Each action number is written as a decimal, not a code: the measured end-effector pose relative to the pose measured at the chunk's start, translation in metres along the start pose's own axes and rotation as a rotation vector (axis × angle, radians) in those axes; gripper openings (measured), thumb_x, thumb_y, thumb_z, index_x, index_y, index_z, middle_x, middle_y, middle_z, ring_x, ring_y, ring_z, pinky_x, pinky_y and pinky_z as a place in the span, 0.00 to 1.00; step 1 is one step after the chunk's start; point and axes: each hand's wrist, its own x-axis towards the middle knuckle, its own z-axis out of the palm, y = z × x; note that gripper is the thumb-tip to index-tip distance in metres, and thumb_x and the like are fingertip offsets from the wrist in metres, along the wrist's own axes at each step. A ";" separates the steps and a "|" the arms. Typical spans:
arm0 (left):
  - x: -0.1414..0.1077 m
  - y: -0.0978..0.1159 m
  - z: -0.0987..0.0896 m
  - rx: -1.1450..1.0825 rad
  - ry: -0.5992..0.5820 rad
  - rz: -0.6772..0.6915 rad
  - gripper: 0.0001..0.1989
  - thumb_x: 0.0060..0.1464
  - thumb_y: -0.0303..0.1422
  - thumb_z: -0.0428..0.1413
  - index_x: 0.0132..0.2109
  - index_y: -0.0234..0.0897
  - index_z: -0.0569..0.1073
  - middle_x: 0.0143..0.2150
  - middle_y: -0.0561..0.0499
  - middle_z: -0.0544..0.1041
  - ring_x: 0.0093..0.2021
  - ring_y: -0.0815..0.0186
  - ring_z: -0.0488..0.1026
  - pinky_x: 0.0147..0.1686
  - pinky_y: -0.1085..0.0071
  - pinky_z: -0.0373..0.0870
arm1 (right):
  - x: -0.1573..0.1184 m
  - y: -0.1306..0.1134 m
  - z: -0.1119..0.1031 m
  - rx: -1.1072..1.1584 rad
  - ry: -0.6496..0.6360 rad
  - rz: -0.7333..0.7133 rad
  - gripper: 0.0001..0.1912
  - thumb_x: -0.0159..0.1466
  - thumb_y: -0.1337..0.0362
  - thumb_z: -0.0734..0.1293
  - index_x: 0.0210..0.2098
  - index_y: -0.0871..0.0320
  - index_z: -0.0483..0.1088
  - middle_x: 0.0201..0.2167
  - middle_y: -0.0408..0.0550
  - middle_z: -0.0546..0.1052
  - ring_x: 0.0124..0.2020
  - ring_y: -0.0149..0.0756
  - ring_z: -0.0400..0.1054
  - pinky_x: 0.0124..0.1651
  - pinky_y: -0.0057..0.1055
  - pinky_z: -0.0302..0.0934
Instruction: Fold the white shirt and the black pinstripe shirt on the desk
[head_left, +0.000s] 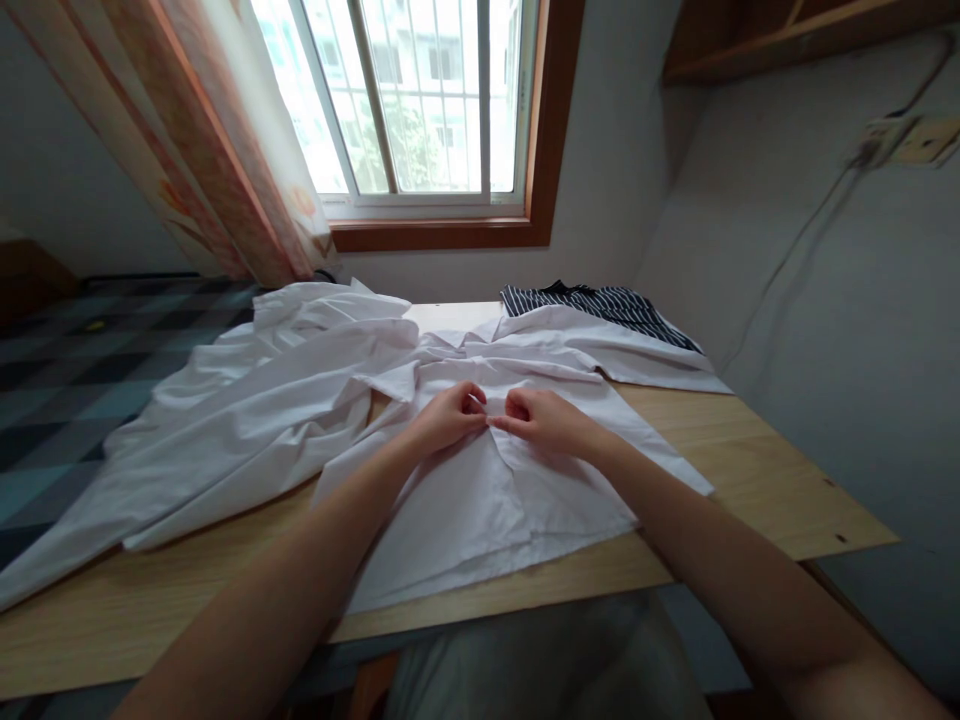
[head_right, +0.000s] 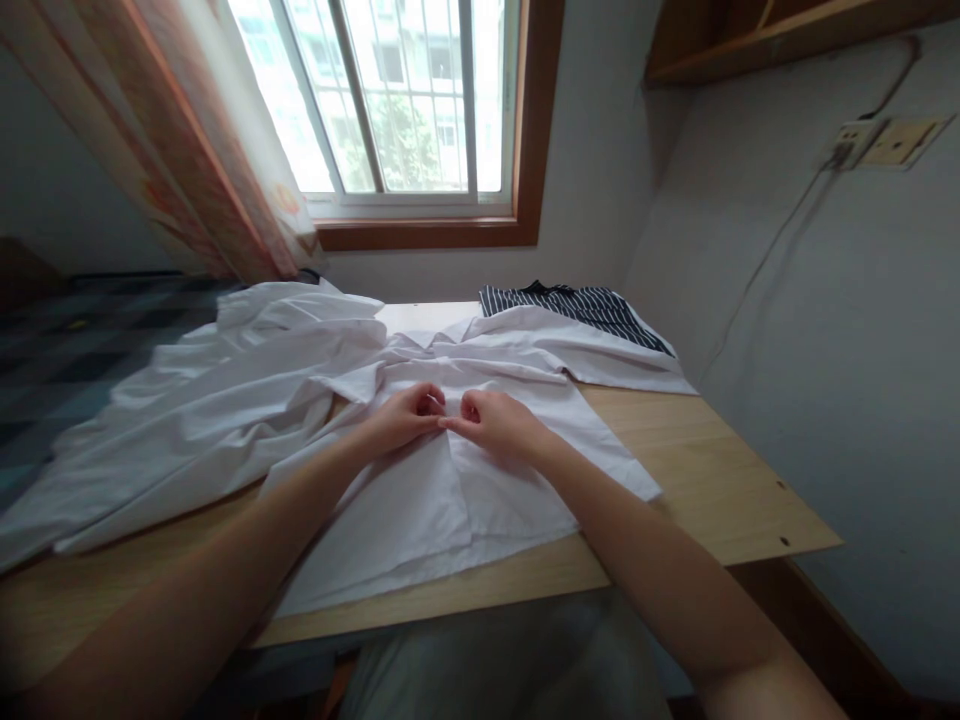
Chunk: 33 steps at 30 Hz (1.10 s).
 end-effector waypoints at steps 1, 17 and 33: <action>0.000 0.000 0.000 0.016 0.001 0.001 0.11 0.42 0.34 0.61 0.34 0.38 0.70 0.26 0.56 0.75 0.27 0.68 0.70 0.27 0.74 0.62 | -0.003 -0.004 -0.004 0.004 -0.023 -0.022 0.17 0.64 0.49 0.66 0.33 0.58 0.68 0.28 0.44 0.73 0.28 0.32 0.62 0.30 0.28 0.50; 0.003 -0.004 0.001 0.031 -0.006 -0.021 0.11 0.42 0.35 0.61 0.34 0.39 0.69 0.24 0.58 0.73 0.26 0.68 0.69 0.27 0.74 0.62 | -0.035 -0.021 -0.035 -0.392 -0.449 0.047 0.14 0.55 0.70 0.66 0.41 0.57 0.70 0.35 0.48 0.77 0.30 0.37 0.67 0.28 0.30 0.48; 0.000 0.010 -0.010 0.092 0.422 0.111 0.08 0.59 0.37 0.50 0.43 0.39 0.66 0.23 0.58 0.67 0.23 0.68 0.66 0.28 0.73 0.62 | -0.030 -0.025 -0.044 0.305 -0.862 -0.038 0.12 0.66 0.60 0.65 0.36 0.61 0.77 0.30 0.45 0.79 0.23 0.27 0.69 0.28 0.24 0.60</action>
